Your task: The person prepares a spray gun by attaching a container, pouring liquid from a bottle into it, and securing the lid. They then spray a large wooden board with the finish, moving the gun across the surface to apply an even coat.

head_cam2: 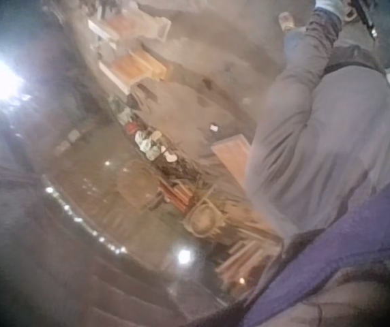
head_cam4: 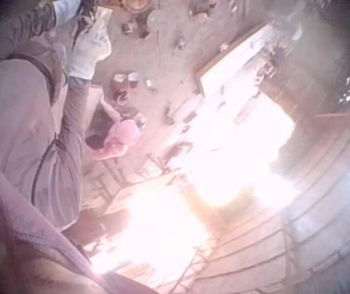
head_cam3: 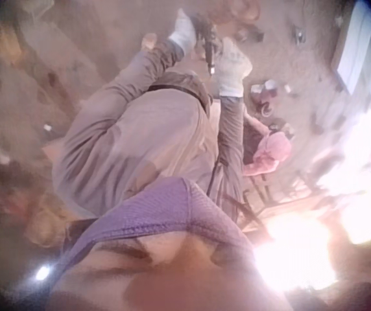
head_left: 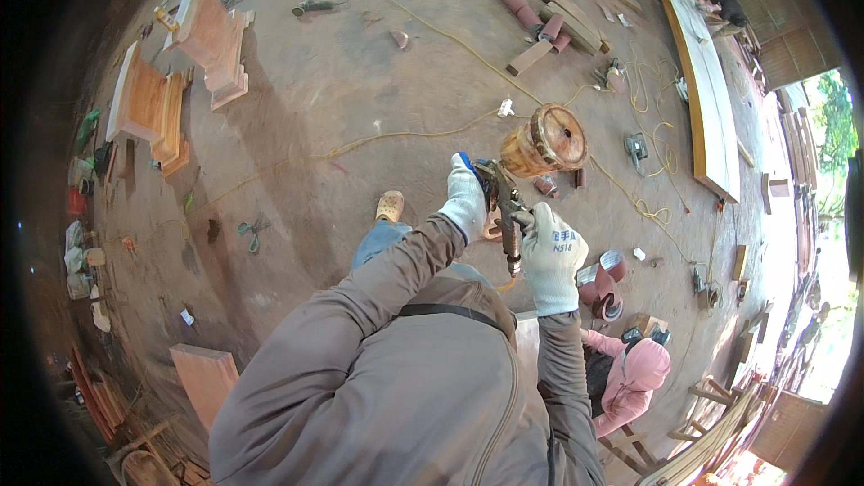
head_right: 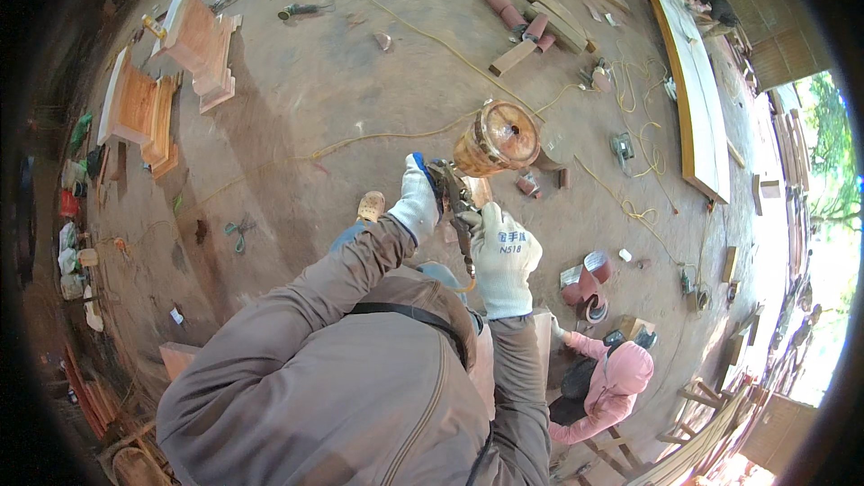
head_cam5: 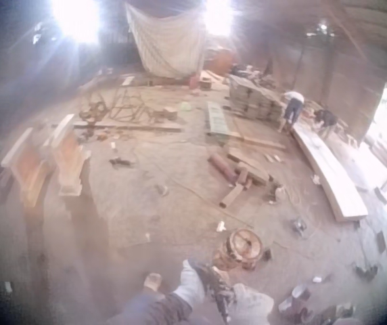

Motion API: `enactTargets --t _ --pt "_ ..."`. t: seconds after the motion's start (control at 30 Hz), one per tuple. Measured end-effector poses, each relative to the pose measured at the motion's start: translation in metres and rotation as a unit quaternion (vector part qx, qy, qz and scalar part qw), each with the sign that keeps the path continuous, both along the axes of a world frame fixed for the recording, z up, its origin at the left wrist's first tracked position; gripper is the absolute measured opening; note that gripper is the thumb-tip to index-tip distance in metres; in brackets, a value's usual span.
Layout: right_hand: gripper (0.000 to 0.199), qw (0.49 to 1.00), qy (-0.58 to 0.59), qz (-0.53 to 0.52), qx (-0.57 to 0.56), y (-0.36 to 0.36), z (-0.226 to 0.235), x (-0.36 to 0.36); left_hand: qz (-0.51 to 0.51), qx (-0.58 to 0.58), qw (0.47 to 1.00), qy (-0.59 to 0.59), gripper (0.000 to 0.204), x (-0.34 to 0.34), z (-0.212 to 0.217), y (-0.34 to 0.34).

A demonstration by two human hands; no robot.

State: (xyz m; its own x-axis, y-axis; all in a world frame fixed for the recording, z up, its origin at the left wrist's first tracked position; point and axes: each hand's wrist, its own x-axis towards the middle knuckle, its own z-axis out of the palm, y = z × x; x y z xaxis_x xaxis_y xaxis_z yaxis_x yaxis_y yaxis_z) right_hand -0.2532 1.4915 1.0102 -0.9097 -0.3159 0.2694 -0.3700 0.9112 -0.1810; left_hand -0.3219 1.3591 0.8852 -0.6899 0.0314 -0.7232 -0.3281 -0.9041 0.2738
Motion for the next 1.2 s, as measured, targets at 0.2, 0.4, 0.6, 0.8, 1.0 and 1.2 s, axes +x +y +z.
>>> enactTargets --t 0.2,0.4,0.6,0.8,1.0,1.2 --pt "0.017 0.996 0.037 0.083 -0.007 -0.002 0.007 0.004 -0.001 0.039 0.999 0.008 0.070 0.008 0.009 -0.007" --pt "0.013 0.996 0.045 0.067 -0.025 0.007 -0.015 0.002 0.013 0.025 0.999 0.046 0.068 0.012 -0.022 -0.006" --pt "0.013 0.994 0.074 0.025 -0.078 0.012 -0.028 0.000 0.051 -0.014 0.998 -0.016 0.064 0.009 -0.034 0.003" --pt "0.012 0.990 0.059 0.117 -0.042 0.004 0.008 0.000 0.039 0.019 0.997 0.061 0.062 0.013 -0.019 -0.001" --pt "0.014 0.995 0.004 0.081 -0.059 0.015 -0.016 0.002 0.009 0.033 0.999 0.039 0.063 0.011 -0.019 0.003" --pt "0.015 0.991 0.077 0.098 -0.055 0.005 -0.006 0.000 0.032 0.056 0.998 0.023 0.064 0.014 -0.008 0.003"
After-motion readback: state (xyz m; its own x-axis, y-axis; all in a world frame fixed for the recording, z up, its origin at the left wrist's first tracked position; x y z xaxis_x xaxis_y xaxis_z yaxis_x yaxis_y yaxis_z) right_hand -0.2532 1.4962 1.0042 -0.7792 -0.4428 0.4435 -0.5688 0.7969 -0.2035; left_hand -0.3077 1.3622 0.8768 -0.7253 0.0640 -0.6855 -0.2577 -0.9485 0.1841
